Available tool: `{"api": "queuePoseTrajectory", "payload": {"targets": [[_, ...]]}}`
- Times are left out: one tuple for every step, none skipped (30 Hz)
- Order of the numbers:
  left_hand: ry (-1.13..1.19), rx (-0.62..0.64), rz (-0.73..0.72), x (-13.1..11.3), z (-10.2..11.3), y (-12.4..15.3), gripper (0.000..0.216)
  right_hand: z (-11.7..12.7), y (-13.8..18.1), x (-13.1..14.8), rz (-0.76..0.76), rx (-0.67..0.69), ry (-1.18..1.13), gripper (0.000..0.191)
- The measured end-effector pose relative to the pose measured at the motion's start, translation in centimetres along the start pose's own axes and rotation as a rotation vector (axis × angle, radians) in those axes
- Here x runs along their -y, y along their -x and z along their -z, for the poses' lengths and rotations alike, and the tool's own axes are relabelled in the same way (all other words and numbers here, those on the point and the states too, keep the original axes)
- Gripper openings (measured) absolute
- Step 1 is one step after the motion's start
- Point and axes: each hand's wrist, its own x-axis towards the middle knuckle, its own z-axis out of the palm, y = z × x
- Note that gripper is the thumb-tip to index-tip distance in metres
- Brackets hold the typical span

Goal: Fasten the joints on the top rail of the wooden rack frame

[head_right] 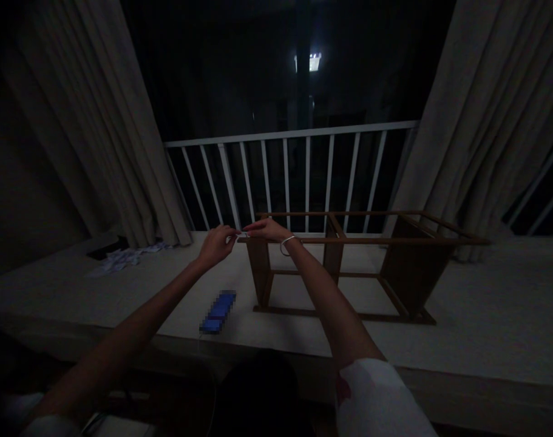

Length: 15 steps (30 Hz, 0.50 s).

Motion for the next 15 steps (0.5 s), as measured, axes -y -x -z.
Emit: {"api": "queuePoseTrajectory", "payload": {"targets": [[0.003,-0.007,-0.003,0.0,0.0,0.1,0.023,0.0,-0.1,-0.1,-0.002,0.010,0.018,0.035],[0.008,-0.012,-0.007,0.1,0.0,0.1,0.022,0.0,-0.2,-0.2,-0.005,0.013,0.036,0.035],[0.013,-0.018,-0.013,0.2,0.0,0.2,0.021,-0.1,-0.3,-0.3,-0.006,0.012,0.052,0.035],[0.018,-0.022,-0.021,0.2,-0.1,0.2,0.020,-0.1,-0.4,-0.4,-0.005,0.009,0.068,0.035],[0.024,-0.026,-0.028,0.3,-0.1,0.2,0.020,-0.1,-0.4,-0.5,-0.003,0.006,0.083,0.035],[0.029,-0.030,-0.032,0.3,-0.2,0.2,0.020,-0.2,-0.5,-0.5,0.002,0.003,0.099,0.035],[0.032,-0.033,-0.033,0.3,-0.2,0.3,0.020,-0.3,-0.5,-0.5,0.011,0.000,0.117,0.034],[0.034,-0.035,-0.032,0.3,-0.3,0.3,0.019,-0.3,-0.5,-0.6,0.022,-0.006,0.134,0.034],[0.032,-0.037,-0.029,0.2,-0.3,0.3,0.018,-0.4,-0.6,-0.6,0.033,-0.015,0.150,0.033],[0.027,-0.041,-0.025,0.1,-0.4,0.4,0.018,-0.5,-0.6,-0.6,0.044,-0.024,0.165,0.032],[0.021,-0.047,-0.024,-0.1,-0.4,0.4,0.017,-0.5,-0.6,-0.7,0.058,-0.030,0.178,0.032],[0.012,-0.053,-0.026,-0.3,-0.4,0.4,0.016,-0.6,-0.7,-0.7,0.074,-0.034,0.188,0.031],[0.002,-0.059,-0.029,-0.5,-0.4,0.5,0.016,-0.6,-0.7,-0.8,0.089,-0.035,0.197,0.031],[-0.007,-0.062,-0.031,-0.7,-0.4,0.5,0.015,-0.7,-0.7,-0.8,0.100,-0.036,0.206,0.031],[-0.015,-0.064,-0.033,-0.9,-0.3,0.6,0.015,-0.7,-0.7,-0.8,0.107,-0.040,0.217,0.031]]}}
